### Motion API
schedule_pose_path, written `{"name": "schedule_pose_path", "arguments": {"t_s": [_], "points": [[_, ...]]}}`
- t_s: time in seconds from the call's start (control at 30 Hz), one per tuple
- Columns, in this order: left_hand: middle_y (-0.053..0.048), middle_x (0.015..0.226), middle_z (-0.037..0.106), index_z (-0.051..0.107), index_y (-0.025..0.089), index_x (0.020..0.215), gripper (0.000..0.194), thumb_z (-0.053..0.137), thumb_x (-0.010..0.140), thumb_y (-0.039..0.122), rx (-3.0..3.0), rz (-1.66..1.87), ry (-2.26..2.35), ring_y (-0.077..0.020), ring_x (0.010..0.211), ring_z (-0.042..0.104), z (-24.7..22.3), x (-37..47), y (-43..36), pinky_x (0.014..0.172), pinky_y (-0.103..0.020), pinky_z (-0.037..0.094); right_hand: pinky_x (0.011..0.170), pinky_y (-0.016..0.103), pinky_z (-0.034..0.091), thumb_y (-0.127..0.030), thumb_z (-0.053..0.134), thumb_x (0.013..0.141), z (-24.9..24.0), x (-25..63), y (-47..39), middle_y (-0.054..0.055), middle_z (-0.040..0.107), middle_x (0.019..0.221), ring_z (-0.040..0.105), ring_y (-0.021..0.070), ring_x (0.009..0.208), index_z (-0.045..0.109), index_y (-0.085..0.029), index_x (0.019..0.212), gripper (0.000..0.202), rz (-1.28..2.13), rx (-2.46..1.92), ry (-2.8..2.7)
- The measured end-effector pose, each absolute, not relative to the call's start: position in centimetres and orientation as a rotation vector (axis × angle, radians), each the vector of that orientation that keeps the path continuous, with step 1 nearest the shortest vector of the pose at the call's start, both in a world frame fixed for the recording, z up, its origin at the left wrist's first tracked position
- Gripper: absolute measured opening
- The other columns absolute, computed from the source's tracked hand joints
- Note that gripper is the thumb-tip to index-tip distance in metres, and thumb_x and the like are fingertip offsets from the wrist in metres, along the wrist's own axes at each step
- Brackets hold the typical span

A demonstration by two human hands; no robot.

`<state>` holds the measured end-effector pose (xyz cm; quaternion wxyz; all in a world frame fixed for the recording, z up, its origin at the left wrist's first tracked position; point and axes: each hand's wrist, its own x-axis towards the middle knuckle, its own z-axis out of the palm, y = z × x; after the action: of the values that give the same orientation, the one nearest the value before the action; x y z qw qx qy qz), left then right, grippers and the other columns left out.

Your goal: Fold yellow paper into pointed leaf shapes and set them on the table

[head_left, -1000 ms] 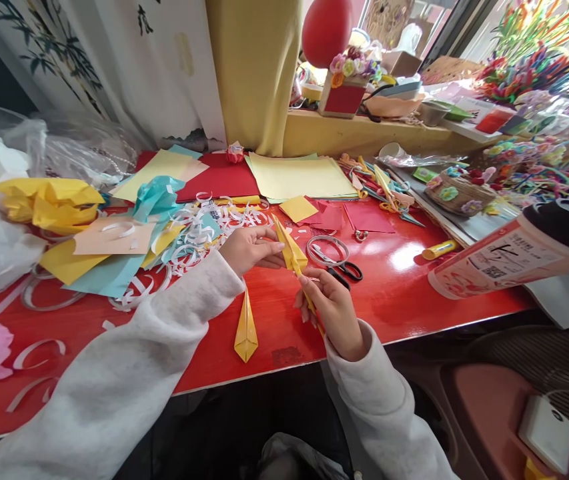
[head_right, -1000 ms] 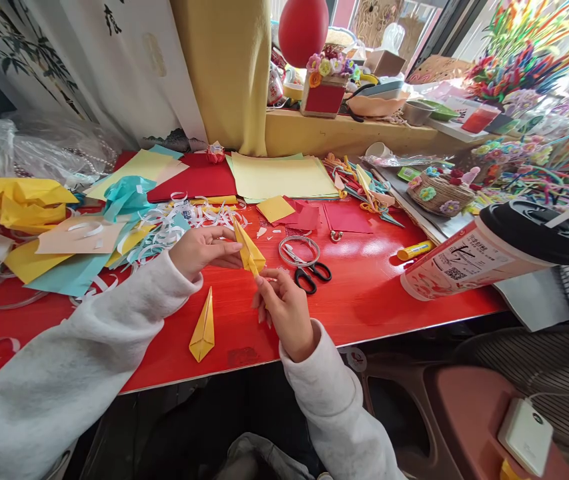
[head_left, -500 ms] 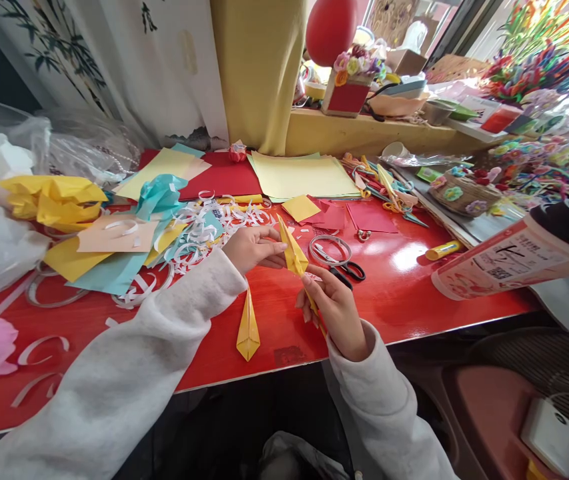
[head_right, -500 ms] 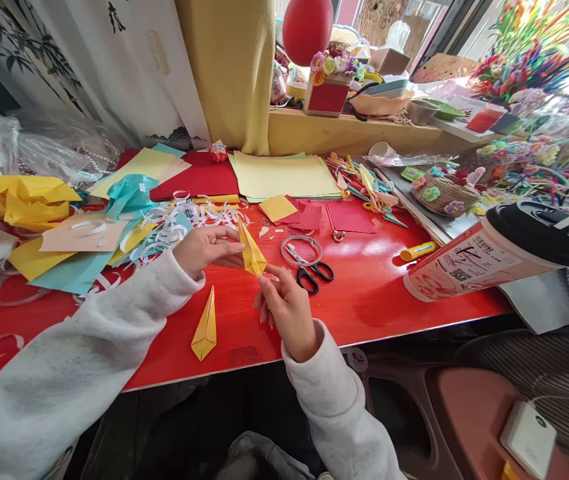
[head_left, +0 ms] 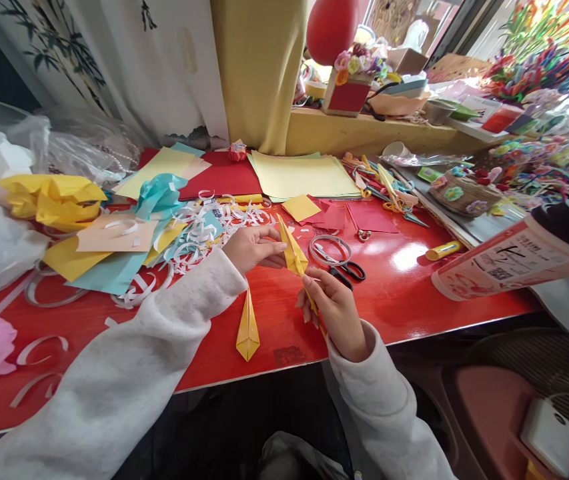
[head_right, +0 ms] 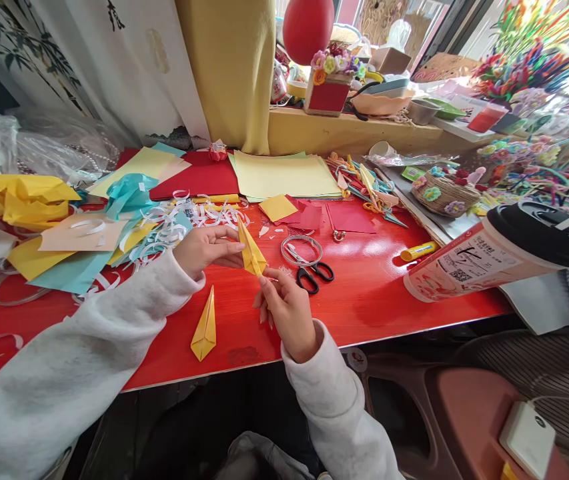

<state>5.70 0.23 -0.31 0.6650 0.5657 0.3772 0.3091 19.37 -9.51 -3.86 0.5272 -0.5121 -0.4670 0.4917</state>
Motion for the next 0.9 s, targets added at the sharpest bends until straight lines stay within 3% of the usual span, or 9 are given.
{"name": "schedule_pose_path", "arguments": {"t_s": [0.2,0.4,0.63,0.8,0.9], "points": [[-0.004,0.065,0.065,0.054,0.012,0.075,0.019,0.064,0.063,0.024,1.277,0.705,0.840,-0.0155,0.061,0.063,-0.4,5.8,0.1,0.063,-0.029,0.052,0.028,0.015,0.027,-0.040,0.045,0.076,-4.0,19.4,-9.5,-0.004,0.052,0.053,0.043,0.0045,0.032,0.043,-0.017,0.083,0.024,1.153,-1.257,-1.127],[-0.007,0.073,0.064,0.060,0.011,0.077,0.042,0.050,0.067,0.051,1.293,0.607,0.819,-0.0148,0.065,0.061,-0.5,6.3,-0.4,0.067,-0.032,0.050,0.027,0.014,0.028,-0.039,0.045,0.076,-4.1,19.5,-9.4,-0.005,0.052,0.053,0.044,0.0045,0.032,0.042,-0.018,0.083,0.023,1.143,-1.250,-1.132],[-0.005,0.069,0.063,0.062,0.009,0.072,0.033,0.069,0.053,0.034,1.358,0.664,0.890,-0.0126,0.064,0.059,-1.2,6.9,-1.1,0.069,-0.029,0.049,0.031,0.018,0.040,-0.038,0.050,0.073,-3.9,19.4,-9.3,-0.002,0.056,0.056,0.053,0.0094,0.039,0.044,-0.017,0.081,0.023,1.220,-1.197,-1.106],[-0.005,0.073,0.064,0.063,0.010,0.075,0.033,0.064,0.058,0.038,1.490,0.566,0.847,-0.0129,0.068,0.058,-1.0,6.7,-0.9,0.070,-0.027,0.046,0.046,0.025,0.050,-0.034,0.055,0.070,-3.8,19.7,-9.3,0.003,0.062,0.068,0.061,0.0139,0.057,0.048,-0.015,0.078,0.021,1.275,-1.117,-1.049],[-0.005,0.077,0.065,0.065,0.013,0.076,0.037,0.054,0.066,0.046,1.796,0.218,0.752,-0.0150,0.077,0.058,-0.2,5.3,-0.1,0.076,-0.027,0.042,0.051,0.026,0.051,-0.032,0.056,0.070,-3.7,19.8,-9.4,0.003,0.062,0.063,0.060,0.0127,0.054,0.050,-0.014,0.076,0.020,1.322,-1.091,-1.057]]}}
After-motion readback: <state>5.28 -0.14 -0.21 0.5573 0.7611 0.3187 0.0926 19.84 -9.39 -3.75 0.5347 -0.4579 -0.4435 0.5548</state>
